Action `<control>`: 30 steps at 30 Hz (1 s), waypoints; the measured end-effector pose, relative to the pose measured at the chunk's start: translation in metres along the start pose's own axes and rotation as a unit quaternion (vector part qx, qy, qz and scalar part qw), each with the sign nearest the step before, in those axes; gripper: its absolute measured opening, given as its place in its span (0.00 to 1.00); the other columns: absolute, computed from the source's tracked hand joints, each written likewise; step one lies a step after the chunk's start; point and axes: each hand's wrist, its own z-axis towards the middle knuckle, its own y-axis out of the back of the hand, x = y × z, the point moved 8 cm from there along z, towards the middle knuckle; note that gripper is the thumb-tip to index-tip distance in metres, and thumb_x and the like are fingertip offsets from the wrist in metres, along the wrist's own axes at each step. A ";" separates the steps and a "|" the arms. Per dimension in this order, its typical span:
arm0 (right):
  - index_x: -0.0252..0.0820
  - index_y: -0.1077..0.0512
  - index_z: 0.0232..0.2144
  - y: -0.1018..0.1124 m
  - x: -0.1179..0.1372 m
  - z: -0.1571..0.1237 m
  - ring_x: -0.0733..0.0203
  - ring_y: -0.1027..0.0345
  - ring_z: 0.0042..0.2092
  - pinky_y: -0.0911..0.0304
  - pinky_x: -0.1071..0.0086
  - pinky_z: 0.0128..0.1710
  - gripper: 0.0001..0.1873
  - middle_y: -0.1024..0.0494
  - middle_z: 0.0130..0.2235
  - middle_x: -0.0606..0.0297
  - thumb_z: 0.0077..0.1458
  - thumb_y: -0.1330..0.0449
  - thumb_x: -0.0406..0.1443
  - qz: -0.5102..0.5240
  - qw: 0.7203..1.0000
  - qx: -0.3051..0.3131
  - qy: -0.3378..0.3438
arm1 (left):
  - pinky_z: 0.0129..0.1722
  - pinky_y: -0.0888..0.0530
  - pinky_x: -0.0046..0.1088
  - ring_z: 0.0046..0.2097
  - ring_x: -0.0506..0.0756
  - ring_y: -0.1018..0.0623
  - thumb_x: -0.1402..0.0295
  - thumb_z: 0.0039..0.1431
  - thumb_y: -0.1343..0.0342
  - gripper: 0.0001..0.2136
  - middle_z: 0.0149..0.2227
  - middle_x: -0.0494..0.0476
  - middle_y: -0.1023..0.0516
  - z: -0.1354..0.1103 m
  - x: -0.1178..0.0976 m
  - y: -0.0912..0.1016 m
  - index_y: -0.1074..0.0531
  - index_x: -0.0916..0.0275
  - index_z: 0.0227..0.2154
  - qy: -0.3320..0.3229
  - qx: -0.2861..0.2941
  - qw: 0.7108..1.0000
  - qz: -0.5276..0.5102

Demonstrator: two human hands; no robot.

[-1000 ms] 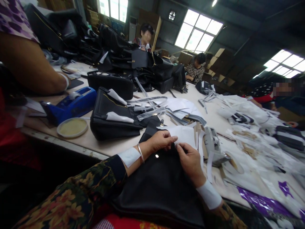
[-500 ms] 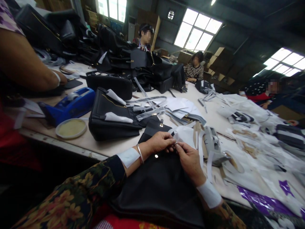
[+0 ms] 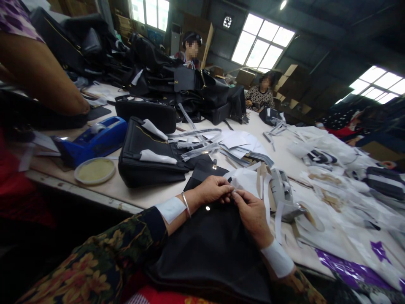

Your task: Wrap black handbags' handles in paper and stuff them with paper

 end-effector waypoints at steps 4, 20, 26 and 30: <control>0.42 0.20 0.37 -0.002 -0.002 0.000 0.54 0.24 0.38 0.33 0.63 0.41 0.14 0.17 0.36 0.61 0.57 0.39 0.45 0.007 1.000 0.007 -0.002 | 0.21 0.31 0.20 0.22 0.48 0.26 0.60 0.57 0.40 0.13 0.20 0.50 0.26 0.001 0.002 -0.001 0.30 0.65 0.26 -0.004 0.005 1.000 0.001; 0.42 0.21 0.33 0.002 0.014 -0.002 0.57 0.27 0.34 0.35 0.67 0.37 0.12 0.19 0.31 0.64 0.58 0.41 0.42 -0.073 0.995 -0.027 0.065 | 0.24 0.26 0.24 0.26 0.50 0.24 0.53 0.48 0.34 0.19 0.24 0.51 0.26 -0.002 -0.002 -0.006 0.31 0.65 0.29 -0.021 0.052 0.998 -0.010; 0.42 0.23 0.34 0.007 0.011 -0.001 0.58 0.27 0.35 0.34 0.66 0.38 0.11 0.20 0.32 0.64 0.58 0.41 0.41 -0.076 0.994 -0.046 0.067 | 0.21 0.30 0.20 0.23 0.48 0.26 0.64 0.54 0.41 0.09 0.23 0.52 0.25 -0.001 0.000 -0.001 0.29 0.66 0.29 -0.015 0.023 0.999 0.021; 0.40 0.25 0.33 0.029 0.000 0.005 0.53 0.28 0.44 0.35 0.62 0.45 0.11 0.21 0.43 0.58 0.55 0.41 0.42 0.019 0.993 -0.108 0.042 | 0.22 0.31 0.19 0.23 0.47 0.25 0.66 0.54 0.43 0.07 0.25 0.53 0.24 0.003 0.004 0.000 0.28 0.66 0.29 -0.010 0.008 1.000 0.024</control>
